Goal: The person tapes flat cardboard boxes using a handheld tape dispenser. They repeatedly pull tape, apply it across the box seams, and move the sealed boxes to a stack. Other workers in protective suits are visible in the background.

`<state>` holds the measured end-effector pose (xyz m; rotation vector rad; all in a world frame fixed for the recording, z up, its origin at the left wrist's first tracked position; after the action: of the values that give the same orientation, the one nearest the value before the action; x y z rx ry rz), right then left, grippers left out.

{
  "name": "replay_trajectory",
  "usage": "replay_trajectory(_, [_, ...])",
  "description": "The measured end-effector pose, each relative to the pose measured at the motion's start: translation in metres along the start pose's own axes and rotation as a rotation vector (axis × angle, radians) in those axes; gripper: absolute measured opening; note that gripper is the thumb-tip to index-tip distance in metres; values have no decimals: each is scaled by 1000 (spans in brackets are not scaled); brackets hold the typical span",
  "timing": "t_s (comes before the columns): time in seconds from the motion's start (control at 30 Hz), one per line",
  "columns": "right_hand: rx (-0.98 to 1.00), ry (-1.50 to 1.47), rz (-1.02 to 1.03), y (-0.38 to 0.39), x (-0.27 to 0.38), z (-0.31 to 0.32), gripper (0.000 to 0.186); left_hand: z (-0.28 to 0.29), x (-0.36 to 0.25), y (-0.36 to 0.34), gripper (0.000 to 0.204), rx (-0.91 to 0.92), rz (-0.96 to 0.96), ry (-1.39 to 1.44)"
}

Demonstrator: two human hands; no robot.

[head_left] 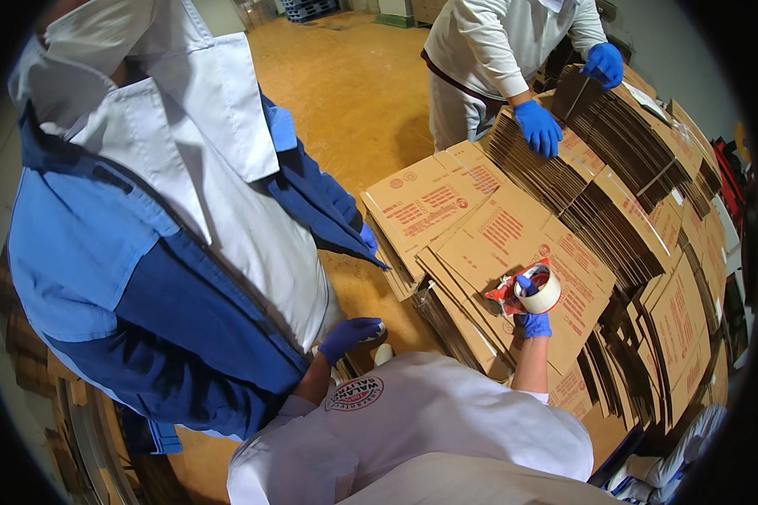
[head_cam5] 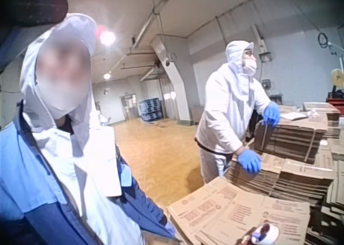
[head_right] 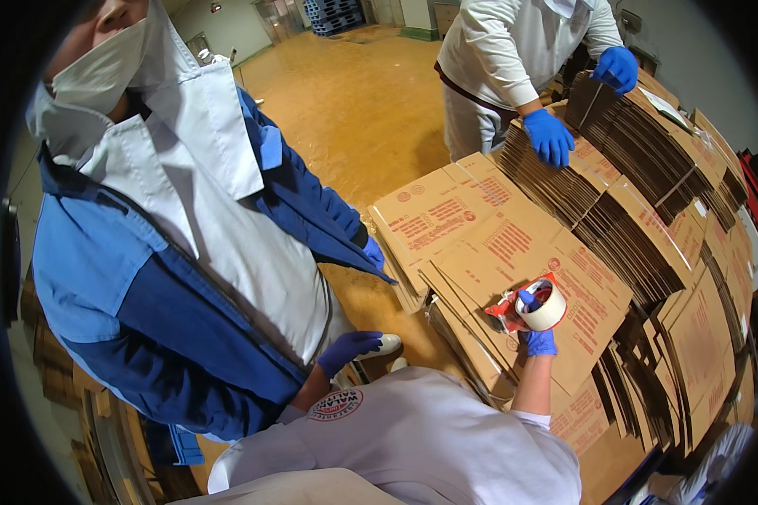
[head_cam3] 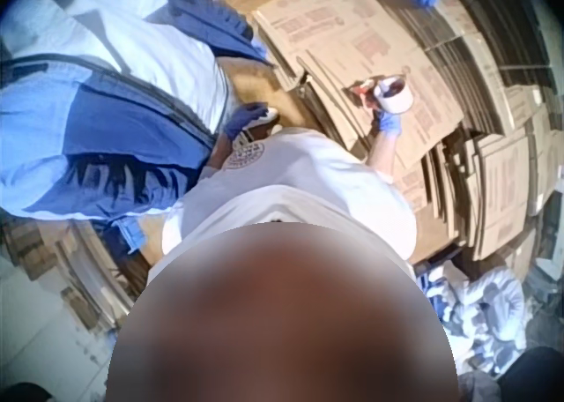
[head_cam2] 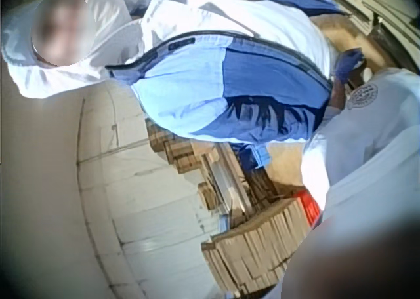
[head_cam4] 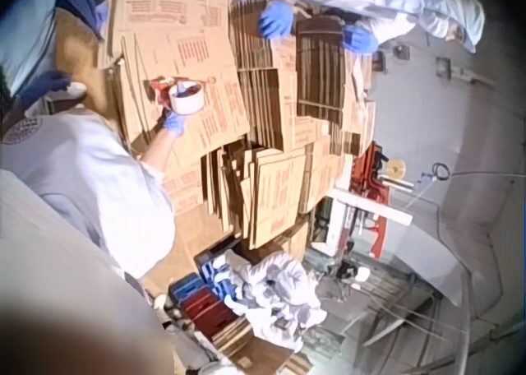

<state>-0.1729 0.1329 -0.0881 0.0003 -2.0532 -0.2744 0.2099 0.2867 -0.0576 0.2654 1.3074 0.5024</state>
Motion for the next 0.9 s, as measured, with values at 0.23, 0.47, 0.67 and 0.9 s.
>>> replay_trajectory(0.23, [124, 268, 106, 9, 13, -22, 21, -4, 18, -19, 32, 37, -166, -9])
replay_trajectory(0.47, [290, 720, 444, 23, 34, -52, 21, -29, 7, -40, 31, 46, -291, 3])
replay_trajectory(0.67, [353, 650, 169, 56, 40, -75, 23, -20, 3, -41, 29, -69, -399, -97])
replay_trajectory(0.9, [301, 860, 643, 11, 39, -17, 47, -5, -19, -65, 40, -173, -467, 40])
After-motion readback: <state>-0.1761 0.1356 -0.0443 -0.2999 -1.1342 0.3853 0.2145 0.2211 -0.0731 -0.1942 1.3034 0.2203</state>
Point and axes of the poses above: each hand's wrist, its own y-axis away from the middle knuckle, its own z-axis out of the back of the hand, x = y × z, the point moved 6 cm from there along -y, towards the middle knuckle, and after that the axes turned 14 degrees about -x, right-handed, at the moved point
